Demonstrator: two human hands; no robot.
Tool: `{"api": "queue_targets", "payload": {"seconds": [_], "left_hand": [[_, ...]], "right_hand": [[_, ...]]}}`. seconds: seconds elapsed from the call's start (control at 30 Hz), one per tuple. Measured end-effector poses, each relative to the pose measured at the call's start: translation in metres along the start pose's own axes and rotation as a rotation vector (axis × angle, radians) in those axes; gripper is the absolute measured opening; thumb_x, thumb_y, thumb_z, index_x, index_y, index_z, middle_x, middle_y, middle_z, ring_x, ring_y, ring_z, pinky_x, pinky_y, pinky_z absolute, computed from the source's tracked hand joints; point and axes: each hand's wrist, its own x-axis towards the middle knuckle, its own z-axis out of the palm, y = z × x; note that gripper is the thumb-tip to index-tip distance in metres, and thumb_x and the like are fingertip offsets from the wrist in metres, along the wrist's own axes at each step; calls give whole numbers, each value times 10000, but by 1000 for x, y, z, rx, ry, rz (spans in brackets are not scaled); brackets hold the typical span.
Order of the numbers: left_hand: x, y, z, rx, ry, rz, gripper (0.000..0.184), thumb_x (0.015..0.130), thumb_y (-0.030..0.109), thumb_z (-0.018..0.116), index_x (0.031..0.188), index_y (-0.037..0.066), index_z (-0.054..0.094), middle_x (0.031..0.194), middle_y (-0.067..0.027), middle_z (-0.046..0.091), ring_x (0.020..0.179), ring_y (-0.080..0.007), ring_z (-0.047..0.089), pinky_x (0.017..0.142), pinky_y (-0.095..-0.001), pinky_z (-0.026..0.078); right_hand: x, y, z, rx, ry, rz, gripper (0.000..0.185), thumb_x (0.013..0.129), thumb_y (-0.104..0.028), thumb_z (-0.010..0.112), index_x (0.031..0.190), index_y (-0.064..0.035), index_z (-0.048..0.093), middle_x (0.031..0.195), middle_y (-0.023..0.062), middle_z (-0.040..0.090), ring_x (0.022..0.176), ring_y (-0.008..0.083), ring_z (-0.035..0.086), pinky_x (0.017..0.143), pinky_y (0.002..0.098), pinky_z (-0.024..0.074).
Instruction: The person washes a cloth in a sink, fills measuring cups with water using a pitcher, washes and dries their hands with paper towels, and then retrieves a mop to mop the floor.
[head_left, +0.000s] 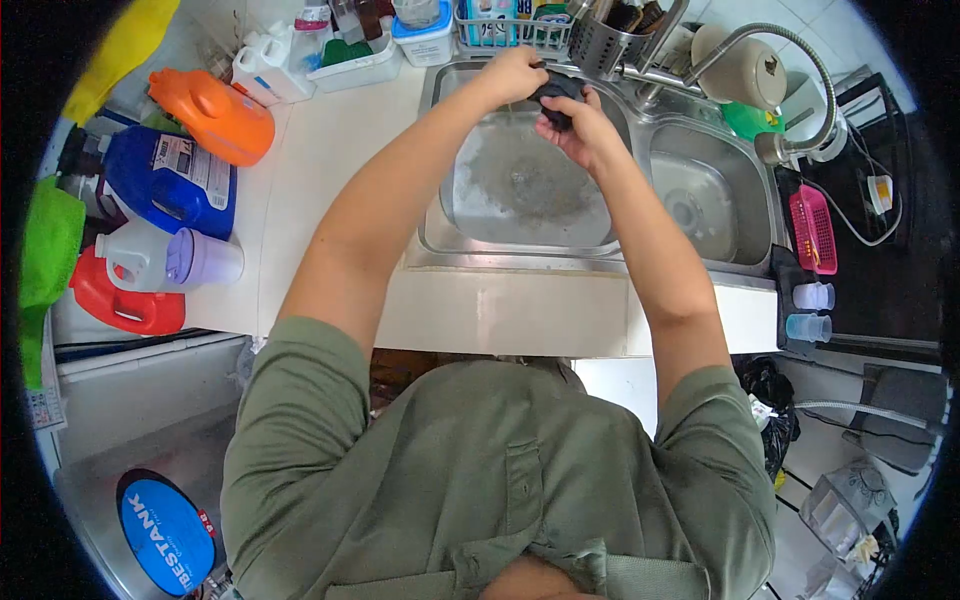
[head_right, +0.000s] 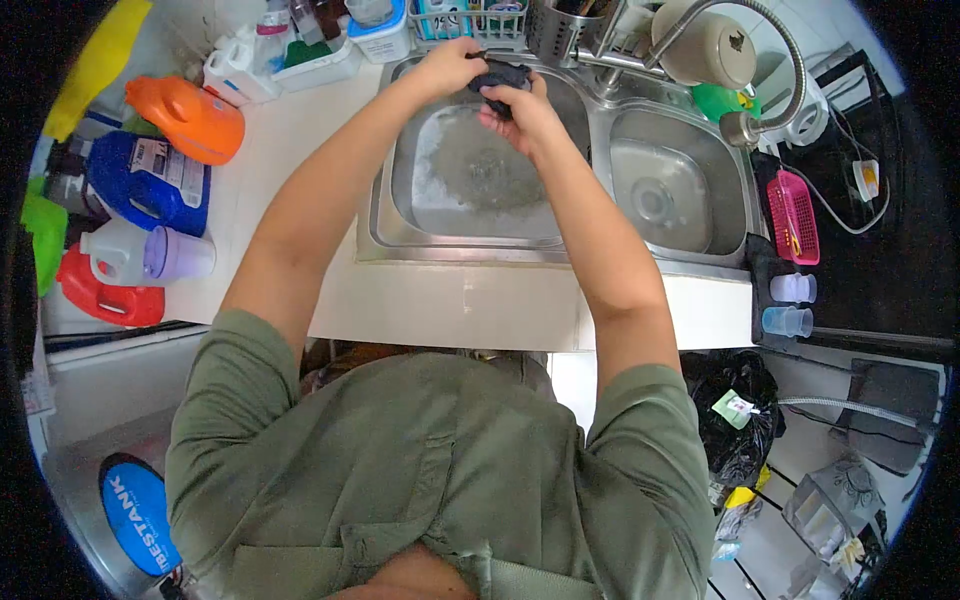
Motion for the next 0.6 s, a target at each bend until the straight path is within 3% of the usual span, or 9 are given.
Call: {"api": "queue_targets", "payload": {"seconds": [0.03,0.13,0.17,0.27,0.3,0.4,0.43,0.53,0.6], "left_hand": [[-3,4,-6,43,6,109,402,711,280,611,1014,20,568,944,-139,603,865,-243,574,746,-320,438],[-16,36,-36,157,-27,264,352,704,267,626,988,61,594,915,-108,612,842,-231,580,742,-321,442],[-13,35,-40,196,65,460,266,718,227,622,937,77,606,858,-77,611,815,-191,578,727,-298,443],[-9,52,-58,-60,-77,376,199,747,177,599,904,55,593,819,-50,599,800,-146,560,723,-267,436],[-7,53,-60,-203,-95,391,155,769,152,581,878,41,584,806,-28,587,797,-110,535,735,-245,421],[0,50,-75,-70,-47,486,239,758,236,633,885,39,589,832,-23,585,815,-110,521,758,-255,407],[0,49,-80,-76,-68,509,239,758,236,633,885,39,589,832,-23,585,815,-110,521,758,-255,407],[-8,50,-87,63,-307,350,354,706,292,680,907,15,588,851,-37,586,828,-124,516,771,-263,403],[-6,48,-75,-7,-270,421,359,715,280,671,917,-5,587,834,-29,578,792,-125,523,733,-257,411]], "right_hand": [[-6,-3,-2,30,-74,22,933,668,-84,677,1332,-204,33,1069,171,459,635,256,558,543,353,500],[-37,-27,2,-215,-130,111,862,698,-166,663,1332,-233,84,1093,158,464,680,250,566,558,379,498],[-44,-34,2,-387,-107,59,725,706,-256,660,1301,-217,247,1122,118,474,725,231,566,586,377,480],[-28,-47,-14,-604,-162,-15,611,677,-295,687,1206,-162,411,1096,60,497,676,184,544,616,331,449],[-29,-48,-14,-609,-54,-101,410,685,-253,689,1033,-101,536,954,11,540,673,132,503,639,285,410],[-14,-58,-40,-818,-45,-249,257,706,-190,673,902,-62,566,841,-13,550,713,99,481,637,263,395],[-38,-74,-30,-783,-6,-267,147,724,-141,654,806,-51,572,783,-16,552,745,84,478,641,239,381],[-50,-85,-49,-433,72,-361,158,735,-148,643,827,-43,569,795,-6,555,732,93,492,657,227,381],[-57,-92,-74,-237,-14,-330,117,758,-140,612,823,-55,567,794,-2,556,767,91,503,677,248,398]]}}
